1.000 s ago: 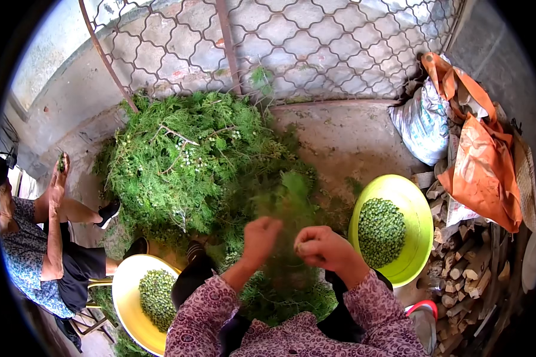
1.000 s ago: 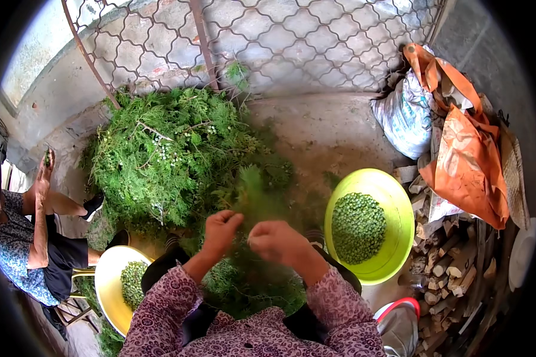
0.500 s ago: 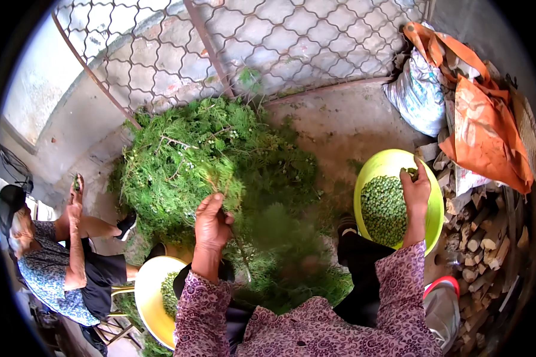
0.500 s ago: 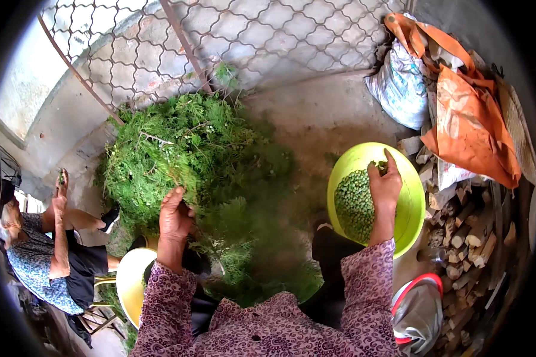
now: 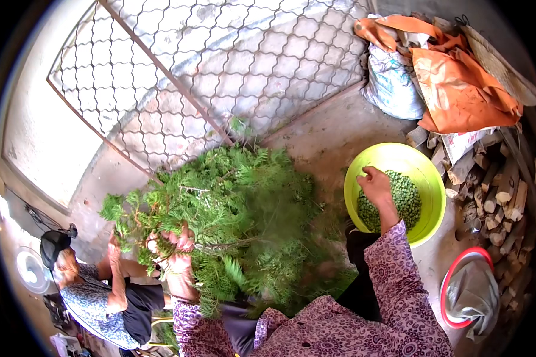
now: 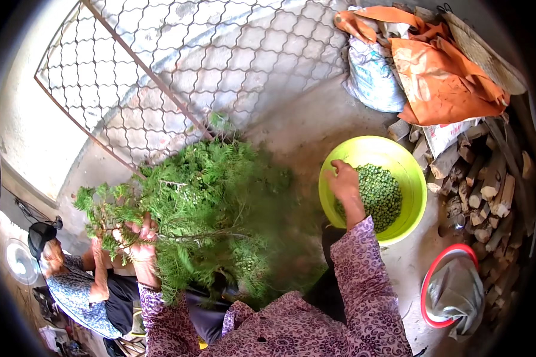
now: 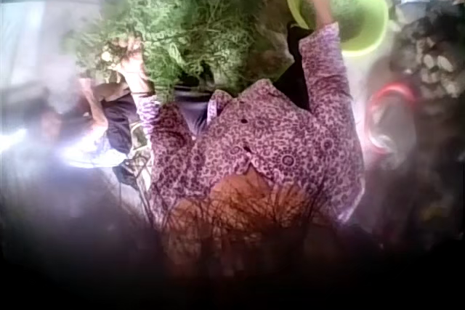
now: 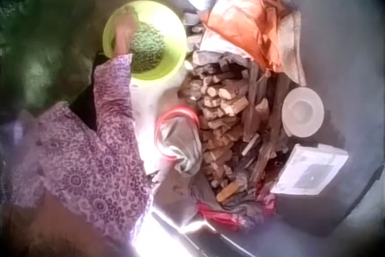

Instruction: The person picks up cedar branches from a pile, plucks small green berries from the foliage, and drops them into a yellow basin while discarding the stripped stems.

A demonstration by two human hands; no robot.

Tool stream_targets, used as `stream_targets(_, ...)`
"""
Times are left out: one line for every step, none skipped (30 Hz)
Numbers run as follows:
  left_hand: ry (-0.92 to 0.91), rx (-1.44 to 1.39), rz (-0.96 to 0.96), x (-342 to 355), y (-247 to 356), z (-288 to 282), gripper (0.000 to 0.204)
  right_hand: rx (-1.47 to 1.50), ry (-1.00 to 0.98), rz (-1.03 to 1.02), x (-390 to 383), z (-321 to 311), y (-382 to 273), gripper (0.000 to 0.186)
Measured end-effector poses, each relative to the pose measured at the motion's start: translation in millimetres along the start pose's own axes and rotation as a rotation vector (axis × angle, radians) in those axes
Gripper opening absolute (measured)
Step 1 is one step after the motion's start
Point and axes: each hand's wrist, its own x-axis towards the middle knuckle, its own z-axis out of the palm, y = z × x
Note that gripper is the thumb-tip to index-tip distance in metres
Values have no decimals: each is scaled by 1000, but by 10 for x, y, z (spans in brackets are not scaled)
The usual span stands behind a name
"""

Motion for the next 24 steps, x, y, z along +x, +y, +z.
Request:
stream_targets(-38, 39, -3, -14, 90, -58, 26, 19, 9, -2, -46, 28, -40, 41)
stream_targets(-75, 79, -6, -6, 183, -114, 25, 100, -33, -38, -94, 65, -86, 41)
stream_targets(-149, 101, 47, 30, 129, 185, 18, 167, -72, -67, -143, 103, -93, 41)
stream_targets(-195, 190, 108, 28, 55, 428, 12, 173, -59, -61, -182, 145, -74, 41)
stream_targets(-192, 69, 71, 31, 122, 300, 13, 182, -132, -120, -226, 211, -92, 39)
stream_targets(-187, -53, 33, 37, 188, 165, 25, 189, -206, -180, -262, 260, -106, 36)
stream_targets(-191, -46, 33, 29, 202, 226, 25, 197, -203, -181, -301, 285, -163, 36)
stream_targets(-215, -27, 48, 15, 215, 293, 31, 185, -323, -207, -337, 303, -222, 37)
stream_targets(-238, -8, 63, 10, 222, 339, 38, 171, -442, -233, -352, 313, -257, 37)
stream_targets(-237, -2, 65, 6, 243, 331, 38, 176, -445, -237, -354, 329, -277, 37)
stream_targets(-327, 97, 99, 20, 266, 303, 35, 158, -500, -263, -345, 349, -294, 38)
stream_targets(-416, 197, 133, 20, 290, 286, 33, 141, -556, -290, -343, 366, -307, 39)
stream_targets(-363, 173, 163, 7, 250, 346, 13, 142, -555, -290, -345, 361, -296, 39)
stream_targets(-363, 175, 163, 13, 257, 364, 13, 218, -540, -300, -347, 354, -279, 39)
stream_targets(-349, 110, 120, 21, 267, 377, 11, 295, -523, -311, -349, 346, -266, 39)
stream_targets(-339, 43, 77, 42, 268, 398, 10, 296, -518, -312, -335, 345, -246, 39)
stream_targets(-289, 70, 101, 30, 248, 437, 13, 333, -547, -281, -321, 349, -225, 40)
stream_targets(-295, 68, 100, 18, 242, 450, 13, 369, -574, -250, -311, 345, -208, 40)
stream_targets(-271, 58, 112, -7, 250, 451, 13, 371, -572, -255, -317, 322, -248, 40)
stream_targets(-247, 47, 124, -26, 257, 447, 13, 357, -582, -251, -335, 288, -299, 40)
stream_targets(-250, 48, 127, -34, 263, 439, 13, 343, -593, -248, -349, 273, -336, 40)
stream_targets(-234, 35, 130, -30, 260, 441, 14, 342, -586, -250, -359, 269, -331, 40)
stream_targets(-217, 23, 134, -32, 262, 431, 14, 381, -564, -231, -372, 285, -317, 38)
stream_targets(-198, 12, 139, -48, 271, 403, 15, 421, -544, -213, -378, 298, -305, 37)
